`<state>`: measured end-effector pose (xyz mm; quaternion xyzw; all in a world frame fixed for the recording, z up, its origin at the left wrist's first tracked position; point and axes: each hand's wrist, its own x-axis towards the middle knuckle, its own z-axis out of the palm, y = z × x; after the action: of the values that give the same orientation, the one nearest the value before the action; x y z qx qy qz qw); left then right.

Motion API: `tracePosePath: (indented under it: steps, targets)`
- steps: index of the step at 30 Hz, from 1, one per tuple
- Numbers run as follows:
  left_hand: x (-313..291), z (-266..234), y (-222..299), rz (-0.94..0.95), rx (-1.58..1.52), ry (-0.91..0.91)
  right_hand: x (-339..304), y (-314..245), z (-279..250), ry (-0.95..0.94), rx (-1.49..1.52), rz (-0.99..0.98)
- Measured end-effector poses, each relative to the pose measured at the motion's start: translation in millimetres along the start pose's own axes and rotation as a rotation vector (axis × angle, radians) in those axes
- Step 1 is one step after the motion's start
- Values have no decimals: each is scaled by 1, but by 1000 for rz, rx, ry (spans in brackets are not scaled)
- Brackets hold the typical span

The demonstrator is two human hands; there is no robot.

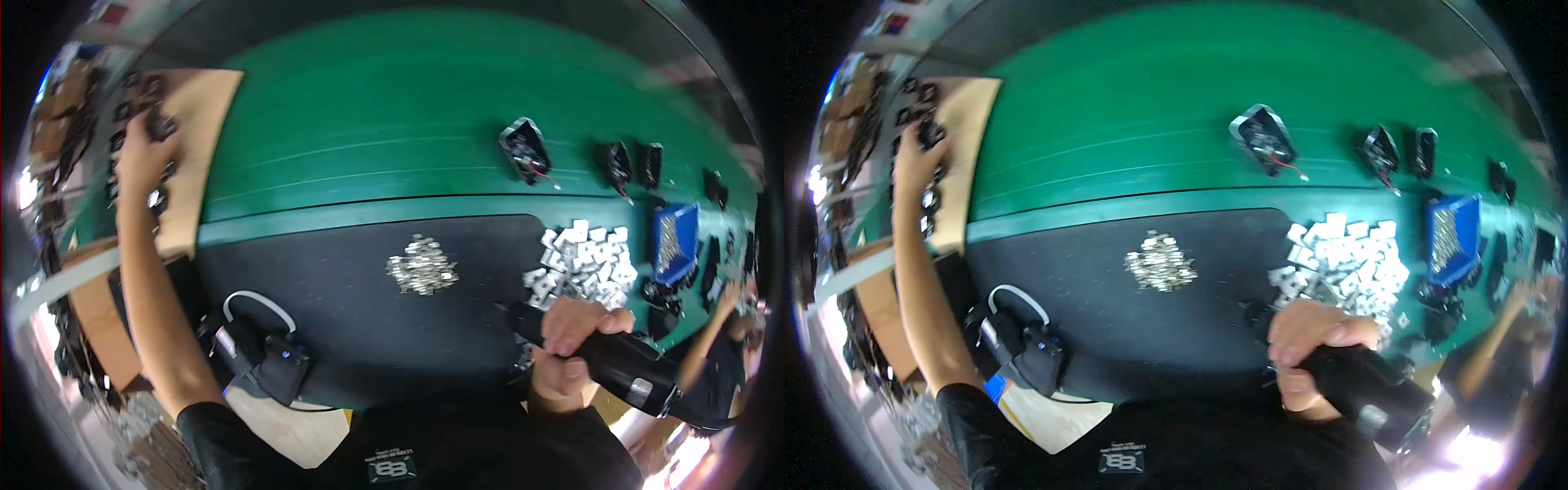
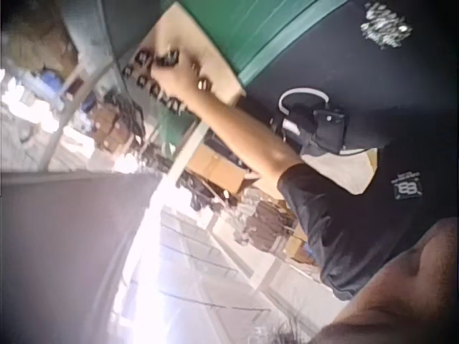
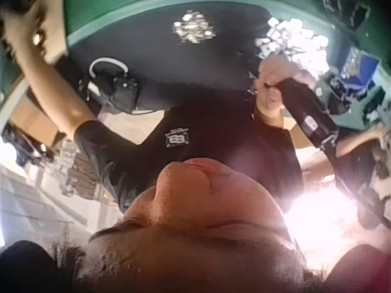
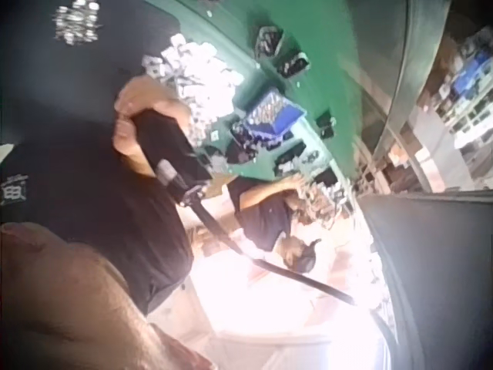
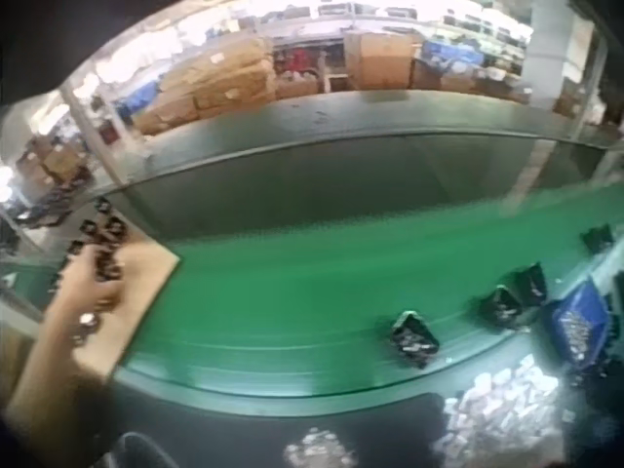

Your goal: The person uses a handheld electric screwdriver to fasten screws into small black electronic devices on a green workbench. They repeatedly pick up devices, secure them with screws, and place the finished units onto a cardboard sheet. The workspace contains piles of screws and white plastic components.

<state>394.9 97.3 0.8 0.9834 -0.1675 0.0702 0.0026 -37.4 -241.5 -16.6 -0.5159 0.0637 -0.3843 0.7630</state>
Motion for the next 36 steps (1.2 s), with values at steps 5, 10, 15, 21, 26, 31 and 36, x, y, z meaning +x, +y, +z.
tracePosePath:
  steps: [5, 10, 15, 21, 26, 31, 36]
  targets:
    - [0, 16, -55, -9, -86, -120, 11, 5, -26, -322, 99, 14]
    - [-68, -18, 75, 308, -319, 110, 3, 5, -26, -241, 81, 8]
    - [-189, -69, 227, 527, -427, -167, -2, -5, -8, -13, 44, 37]
    - [-307, -46, 294, 755, -743, -398, -5, -5, -9, 14, 109, -108]
    - [-364, -16, 338, 812, -850, -331, -5, -12, -12, 23, 79, -99]
    - [-367, -10, 342, 878, -845, -346, -5, -19, -13, 103, 80, -77]
    - [-370, -7, 335, 922, -844, -335, -3, -19, -9, 13, 84, -119]
